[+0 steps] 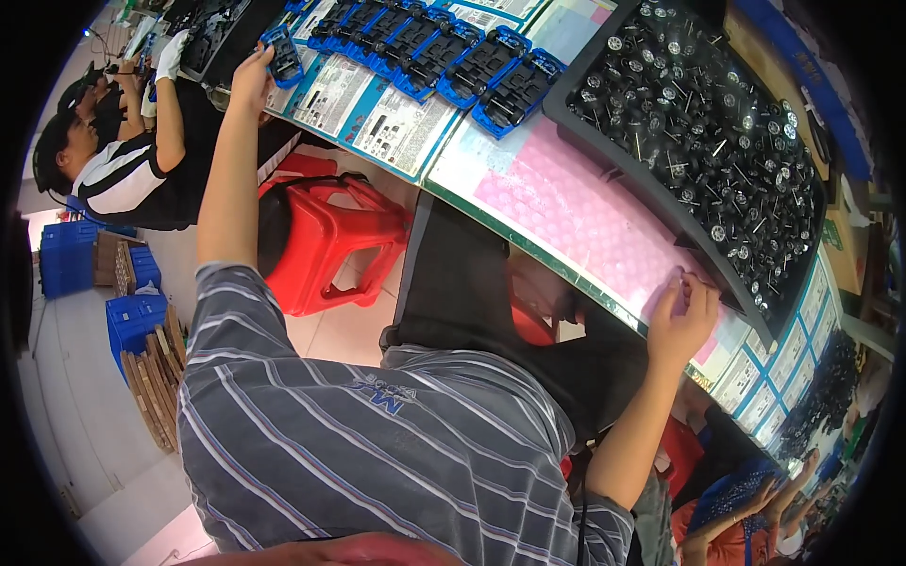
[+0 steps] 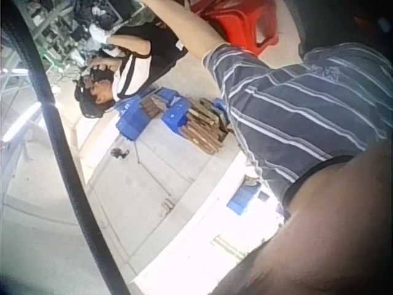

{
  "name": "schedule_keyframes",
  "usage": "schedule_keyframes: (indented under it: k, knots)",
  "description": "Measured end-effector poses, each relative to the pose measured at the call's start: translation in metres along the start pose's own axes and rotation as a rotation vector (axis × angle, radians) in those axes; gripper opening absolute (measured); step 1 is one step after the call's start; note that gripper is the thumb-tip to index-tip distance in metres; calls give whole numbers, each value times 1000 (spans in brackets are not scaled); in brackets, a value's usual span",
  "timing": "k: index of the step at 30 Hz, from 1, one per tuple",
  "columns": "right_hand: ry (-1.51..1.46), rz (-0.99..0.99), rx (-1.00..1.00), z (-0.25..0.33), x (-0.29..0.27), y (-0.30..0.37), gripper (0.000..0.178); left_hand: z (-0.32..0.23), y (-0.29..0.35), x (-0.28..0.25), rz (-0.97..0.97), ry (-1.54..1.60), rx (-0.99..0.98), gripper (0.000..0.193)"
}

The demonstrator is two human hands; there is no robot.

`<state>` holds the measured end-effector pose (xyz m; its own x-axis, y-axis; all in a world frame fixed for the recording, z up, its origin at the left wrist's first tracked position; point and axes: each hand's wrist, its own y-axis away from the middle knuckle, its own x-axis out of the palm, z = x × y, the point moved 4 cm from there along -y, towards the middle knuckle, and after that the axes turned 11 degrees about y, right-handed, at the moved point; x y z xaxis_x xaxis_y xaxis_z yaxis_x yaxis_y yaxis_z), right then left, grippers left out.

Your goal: The person assembles toy cars by taking car chassis from the workbench, installing wheel axles from a tray onto each chassis by hand, and placing the assembled cars onto the workbench.

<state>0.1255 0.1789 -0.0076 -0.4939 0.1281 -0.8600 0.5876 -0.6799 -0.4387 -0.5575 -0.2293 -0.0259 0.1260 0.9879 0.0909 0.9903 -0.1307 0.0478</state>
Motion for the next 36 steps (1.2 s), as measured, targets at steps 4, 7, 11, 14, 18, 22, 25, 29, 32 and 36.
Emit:
schedule_keyframes:
  k: [4, 7, 11, 14, 18, 22, 25, 29, 32, 36]
  knots:
    - [63, 18, 31, -5, -1, 5, 13, 25, -50, 40, 53, -12, -22, 42]
    - [83, 30, 53, -2, -2, 4, 13, 28, -64, 66, 67, -78, -62, 36]
    - [58, 41, 61, 1, 5, 0, 13, 5, -75, 54, 18, -359, 157, 39]
    - [77, 32, 66, -3, -5, 3, 12, -13, -50, 83, -120, -803, 521, 37]
    - [164, 12, -9, 1, -7, -4, 19, -63, 60, 123, -85, -848, 1143, 21]
    - [98, 53, 70, -6, -3, 0, 18, -51, 232, 190, 430, -225, 666, 14]
    - [75, 22, 76, -7, -4, 3, 16, -68, 367, 246, 1034, -7, 649, 19]
    - [43, -16, 57, -6, -7, 4, 16, -121, 512, 301, 1767, 490, 417, 41]
    - [20, -37, 69, -13, -9, 7, 15, -155, 579, 312, 1918, 912, 285, 25]
    - [-8, -80, 47, -20, -6, 10, 18, -159, 624, 301, 2232, 897, -581, 37]
